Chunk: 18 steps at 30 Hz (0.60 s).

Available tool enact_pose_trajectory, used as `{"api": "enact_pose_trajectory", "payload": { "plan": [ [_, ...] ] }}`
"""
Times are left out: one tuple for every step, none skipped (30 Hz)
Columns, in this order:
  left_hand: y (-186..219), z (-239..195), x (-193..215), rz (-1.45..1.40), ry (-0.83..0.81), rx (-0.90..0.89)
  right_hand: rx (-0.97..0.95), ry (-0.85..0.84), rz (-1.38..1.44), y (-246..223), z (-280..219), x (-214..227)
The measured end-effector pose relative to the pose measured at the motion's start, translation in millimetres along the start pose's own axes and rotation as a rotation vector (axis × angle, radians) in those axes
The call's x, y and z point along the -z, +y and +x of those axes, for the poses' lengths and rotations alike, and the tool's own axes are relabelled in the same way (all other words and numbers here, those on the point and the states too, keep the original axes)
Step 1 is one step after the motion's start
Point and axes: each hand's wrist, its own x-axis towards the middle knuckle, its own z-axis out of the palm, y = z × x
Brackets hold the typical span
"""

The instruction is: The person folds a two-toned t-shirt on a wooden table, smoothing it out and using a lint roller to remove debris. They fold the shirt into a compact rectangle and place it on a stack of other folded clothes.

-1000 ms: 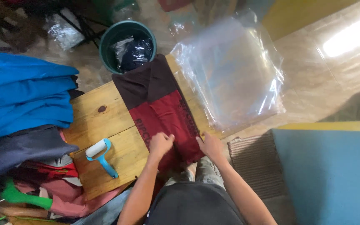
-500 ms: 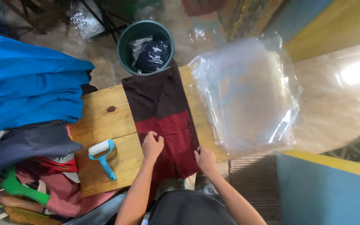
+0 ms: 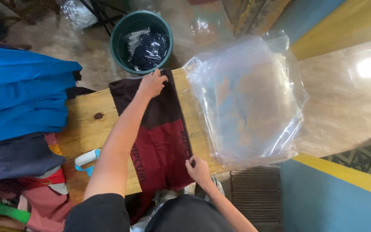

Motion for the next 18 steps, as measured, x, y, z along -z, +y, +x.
{"api": "enact_pose_trajectory", "payload": {
  "plan": [
    [-0.3,3.5,0.6,0.001,-0.009,-0.004,-0.009,-0.002,0.005,-1.2,-4.4,1.7],
    [-0.7,6.4,1.3,0.008,-0.014,-0.014,-0.009,-0.005,0.017,-2.8,-9.2,3.3],
    [-1.1,10.7,2.7,0.013,-0.015,-0.023,-0.006,-0.004,0.026,-4.2,-12.1,6.1],
    [5.3,8.4,8.3,0.013,-0.02,-0.027,-0.012,-0.004,0.027,-2.7,-18.9,9.7],
    [9.3,7.0,16.4,0.031,-0.007,-0.066,0.053,-0.051,0.103,-2.6,-22.4,12.8],
    [12.9,5.3,24.7,0.05,0.006,-0.106,0.119,-0.097,0.179,-3.1,-26.2,15.5],
    [15.4,8.1,25.0,0.05,0.004,-0.106,0.117,-0.098,0.18,-4.0,-26.8,16.6],
    [17.4,10.4,25.2,0.064,-0.009,-0.099,0.103,-0.094,0.158,-5.4,-27.8,17.2],
    [19.3,11.8,25.2,0.076,-0.019,-0.091,0.091,-0.09,0.134,-5.9,-28.5,18.0],
    [20.2,14.3,21.7,0.075,-0.018,-0.089,0.093,-0.091,0.132,-5.0,-27.7,17.7],
    [20.4,16.8,19.3,0.082,-0.026,-0.075,0.075,-0.101,0.133,-4.8,-26.1,18.1],
    [20.6,19.0,17.1,0.089,-0.035,-0.06,0.058,-0.111,0.134,-4.8,-24.7,18.6],
    [21.3,18.8,15.2,0.088,-0.031,-0.059,0.061,-0.111,0.132,-6.9,-25.2,20.3],
    [22.0,18.8,13.4,0.089,-0.022,-0.046,0.016,-0.141,0.104,-9.0,-25.5,22.0],
    [22.5,19.8,11.9,0.091,-0.013,-0.035,-0.029,-0.17,0.078,-11.6,-25.2,23.5],
    [23.2,16.7,12.1,0.091,-0.01,-0.034,-0.027,-0.169,0.077,-12.9,-24.2,22.9],
    [24.6,11.6,10.7,0.014,0.031,0.003,-0.016,-0.172,-0.01,-12.7,-24.8,22.7],
    [25.6,6.0,9.1,-0.063,0.072,0.04,-0.006,-0.175,-0.097,-12.7,-25.7,22.0]
  ]
}}
